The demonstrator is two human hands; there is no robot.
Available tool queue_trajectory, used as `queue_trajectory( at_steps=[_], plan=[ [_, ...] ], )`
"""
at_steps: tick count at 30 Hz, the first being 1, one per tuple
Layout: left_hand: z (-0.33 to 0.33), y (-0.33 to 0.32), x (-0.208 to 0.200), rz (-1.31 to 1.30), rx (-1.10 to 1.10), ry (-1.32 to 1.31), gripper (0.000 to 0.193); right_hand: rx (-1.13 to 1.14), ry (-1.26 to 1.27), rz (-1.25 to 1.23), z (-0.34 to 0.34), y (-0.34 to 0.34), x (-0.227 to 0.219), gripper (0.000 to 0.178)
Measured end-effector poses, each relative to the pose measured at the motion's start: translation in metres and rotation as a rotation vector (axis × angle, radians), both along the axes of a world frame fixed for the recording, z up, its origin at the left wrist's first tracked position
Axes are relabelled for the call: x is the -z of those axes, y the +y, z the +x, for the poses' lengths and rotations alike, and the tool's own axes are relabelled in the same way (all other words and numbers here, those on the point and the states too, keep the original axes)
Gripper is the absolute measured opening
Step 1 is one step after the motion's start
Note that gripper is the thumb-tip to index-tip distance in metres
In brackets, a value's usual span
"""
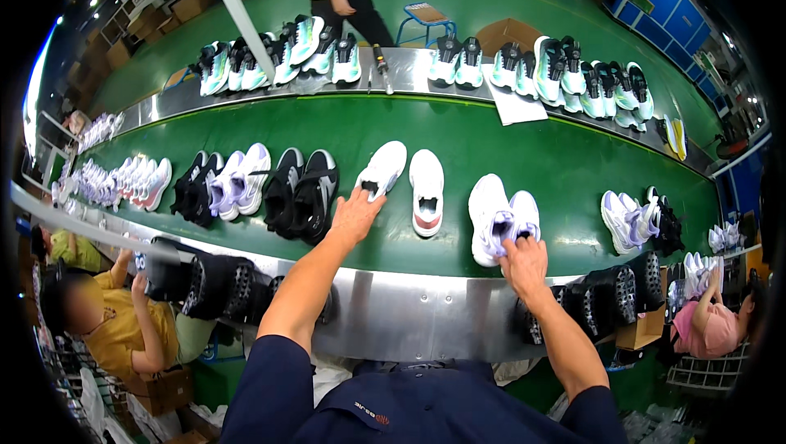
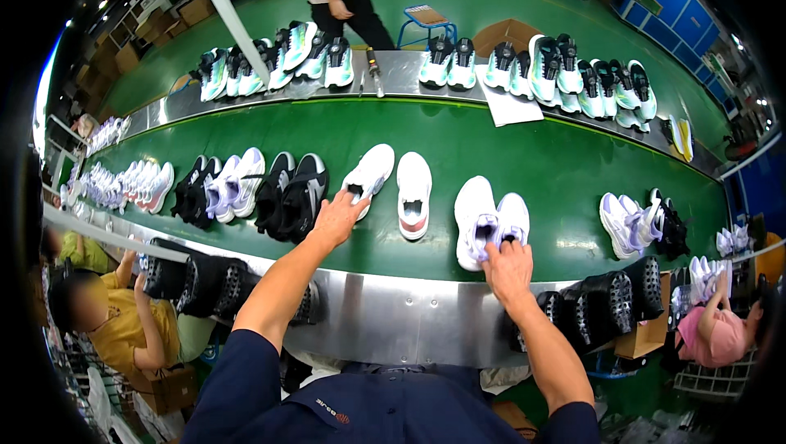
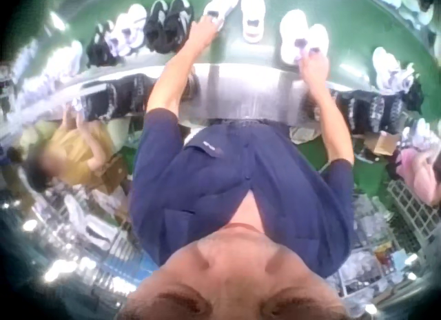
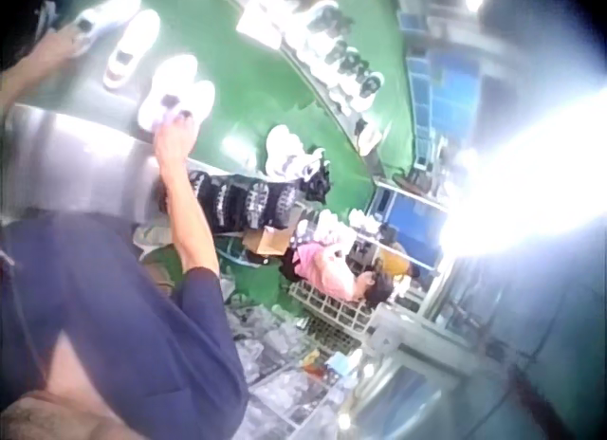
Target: The person inserts plastic shoe supports into sneakers by hand and places the shoes onto the conveyor belt.
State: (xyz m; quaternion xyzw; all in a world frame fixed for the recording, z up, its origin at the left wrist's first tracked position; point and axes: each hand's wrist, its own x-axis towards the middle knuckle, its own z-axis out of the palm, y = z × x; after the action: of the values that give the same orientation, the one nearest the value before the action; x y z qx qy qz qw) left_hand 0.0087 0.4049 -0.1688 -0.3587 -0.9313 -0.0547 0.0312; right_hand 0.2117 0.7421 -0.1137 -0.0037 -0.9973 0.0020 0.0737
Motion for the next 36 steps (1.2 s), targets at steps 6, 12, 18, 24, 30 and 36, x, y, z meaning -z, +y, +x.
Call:
queue_trajectory(
  at_steps=[6,12,18,24,30,36],
  plan=[
    [0.022,0.054,0.000,0.098,-0.009,-0.338,0.052,0.029,0.004,-0.021,-0.043,0.031,0.055,0.026],
    [0.026,0.094,0.021,-0.044,-0.359,-0.600,0.055,-0.110,0.115,-0.187,-0.069,-0.019,0.082,0.021],
    [0.033,0.056,0.006,-0.059,-0.204,-0.278,0.046,-0.048,0.047,-0.183,-0.068,-0.031,0.063,0.020],
    [0.070,0.012,-0.035,0.086,-0.186,-0.278,0.043,-0.125,0.080,-0.244,-0.048,-0.051,0.045,0.033],
    [0.115,0.001,-0.003,0.336,-0.097,-0.328,0.051,0.565,0.506,-0.352,-0.043,0.085,0.011,0.039],
    [0.147,0.098,-0.031,0.388,-0.014,-0.632,0.044,1.554,-0.083,-0.400,-0.037,0.290,0.012,0.043]
  ],
)
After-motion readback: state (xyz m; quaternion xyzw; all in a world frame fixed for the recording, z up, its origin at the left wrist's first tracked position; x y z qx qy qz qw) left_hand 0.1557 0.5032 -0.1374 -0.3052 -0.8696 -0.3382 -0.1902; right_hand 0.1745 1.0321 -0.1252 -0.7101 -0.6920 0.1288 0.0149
